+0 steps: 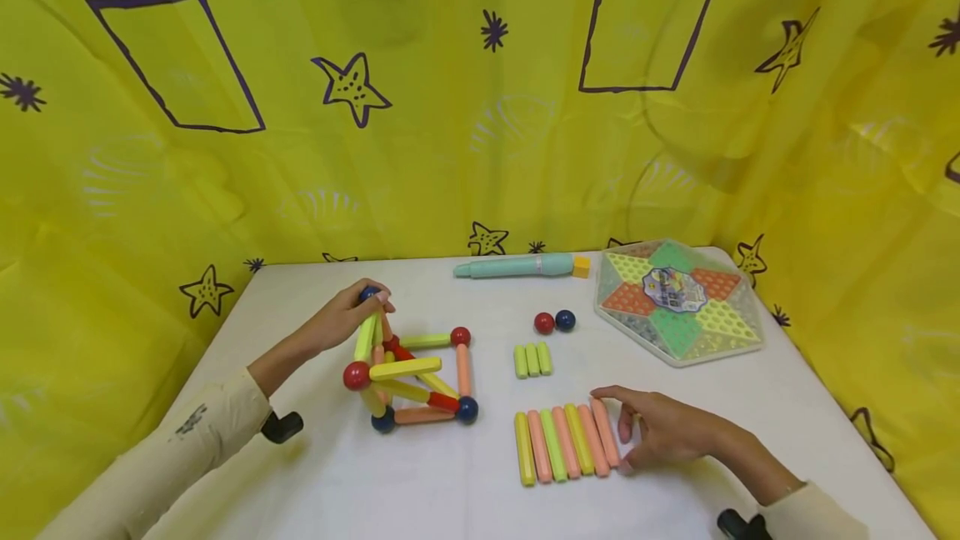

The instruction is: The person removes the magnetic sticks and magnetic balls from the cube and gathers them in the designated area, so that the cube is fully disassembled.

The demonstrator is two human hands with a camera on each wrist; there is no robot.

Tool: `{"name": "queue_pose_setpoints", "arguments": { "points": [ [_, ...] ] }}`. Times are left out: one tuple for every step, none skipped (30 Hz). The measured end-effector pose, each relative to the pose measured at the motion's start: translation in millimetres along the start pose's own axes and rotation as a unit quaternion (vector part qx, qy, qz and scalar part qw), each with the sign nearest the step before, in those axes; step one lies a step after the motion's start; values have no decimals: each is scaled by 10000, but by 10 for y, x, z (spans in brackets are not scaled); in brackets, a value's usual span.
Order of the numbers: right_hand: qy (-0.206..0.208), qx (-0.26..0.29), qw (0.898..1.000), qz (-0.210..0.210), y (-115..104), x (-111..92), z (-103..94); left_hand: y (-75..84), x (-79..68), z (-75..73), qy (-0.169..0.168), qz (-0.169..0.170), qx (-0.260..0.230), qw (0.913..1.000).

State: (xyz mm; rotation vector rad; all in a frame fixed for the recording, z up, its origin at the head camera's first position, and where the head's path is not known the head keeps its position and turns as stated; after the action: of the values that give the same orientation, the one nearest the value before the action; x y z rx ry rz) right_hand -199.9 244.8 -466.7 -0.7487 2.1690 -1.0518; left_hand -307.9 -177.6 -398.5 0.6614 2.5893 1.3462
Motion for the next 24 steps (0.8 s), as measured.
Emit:
{"name": "queue_pose_setpoints", "arguments": {
  "points": [
    [11, 14, 10000, 13, -3, 3, 1, 0, -3, -2, -1, -11, -11, 10000],
    [36, 38, 10000, 27, -5, 6, 0, 1, -6, -2, 0, -22, -38, 10000],
    [47, 101, 9999, 45, -5, 11, 1, 2, -9, -2, 0, -36, -44, 10000],
    [41, 201, 9998, 77, -3, 15, 3, 3, -9, -3, 1, -33, -33, 10000],
    [35, 290, 9995, 101, 0, 18, 3, 4, -9, -3, -2, -32, -31, 10000],
    [31, 369, 9992, 126, 4, 19, 0, 4, -9, -4, 2, -31, -37, 10000],
    [36, 444, 9989, 160, 8, 19, -8, 3, -9, -4, 1, -28, -39, 10000],
    [47, 491, 9986, 177, 11, 20, -21, 1, -8, -4, 4, -29, -48, 10000],
    [61, 519, 9985, 189, 11, 21, -39, -2, -8, -5, 8, -26, -45, 10000],
    [97, 500, 9985, 193, 6, 23, -63, -4, -8, -5, 11, -21, -51, 10000],
    [172, 435, 9988, 174, -7, 30, -94, -5, -10, -5, 16, -24, -62, 10000],
    [263, 367, 9989, 135, -34, 40, -129, -5, -11, -6, 17, -18, -69, 10000],
    [384, 290, 9988, 105, -72, 60, -165, -5, -12, -6, 14, -13, -66, 10000],
    [519, 193, 9984, 59, -127, 84, -202, -2, -13, -9, 22, -3, -67, 10000],
    [689, 88, 9976, 5, -196, 116, -237, 3, -13, -10, 19, 12, -66, 10000],
    [871, -35, 9962, -54, -274, 155, -266, 9, -13, -11, 15, 24, -65, 10000],
    [1072, -155, 9940, -125, -365, 201, -292, 13, -11, -13, 8, 40, -56, 10000],
    [1258, -286, 9915, -179, -461, 252, -309, 17, -9, -15, 3, 52, -55, 10000],
    [1426, -410, 9886, -244, -559, 312, -316, 21, -8, -16, -3, 59, -61, 10000],
    [1546, -527, 9860, -323, -659, 375, -312, 20, -6, -15, -15, 60, -61, 10000],
    [1639, -633, 9837, -385, -756, 445, -298, 20, -4, -13, -34, 55, -74, 10000],
    [1690, -720, 9820, -436, -851, 519, -276, 17, -1, -10, -47, 61, -71, 9999],
    [1738, -805, 9802, -500, -947, 597, -247, 8, 3, -7, -53, 44, -75, 9999],
    [1750, -883, 9791, -541, -1037, 678, -210, 3, 5, -2, -65, 41, -75, 9999]
  ]
}}
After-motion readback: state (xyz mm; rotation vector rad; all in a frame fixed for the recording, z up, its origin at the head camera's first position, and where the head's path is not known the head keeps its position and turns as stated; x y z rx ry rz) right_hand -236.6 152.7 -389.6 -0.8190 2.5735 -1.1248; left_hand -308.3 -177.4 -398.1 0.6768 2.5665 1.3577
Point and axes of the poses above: each hand's wrist, its own x-axis towards the middle knuckle, its own z-axis out of the palm, y = z × x, the point moved 7 cm from there along x, towards the middle knuckle, and after that the axes turned 7 degrees about z, right-handed, at the moved point
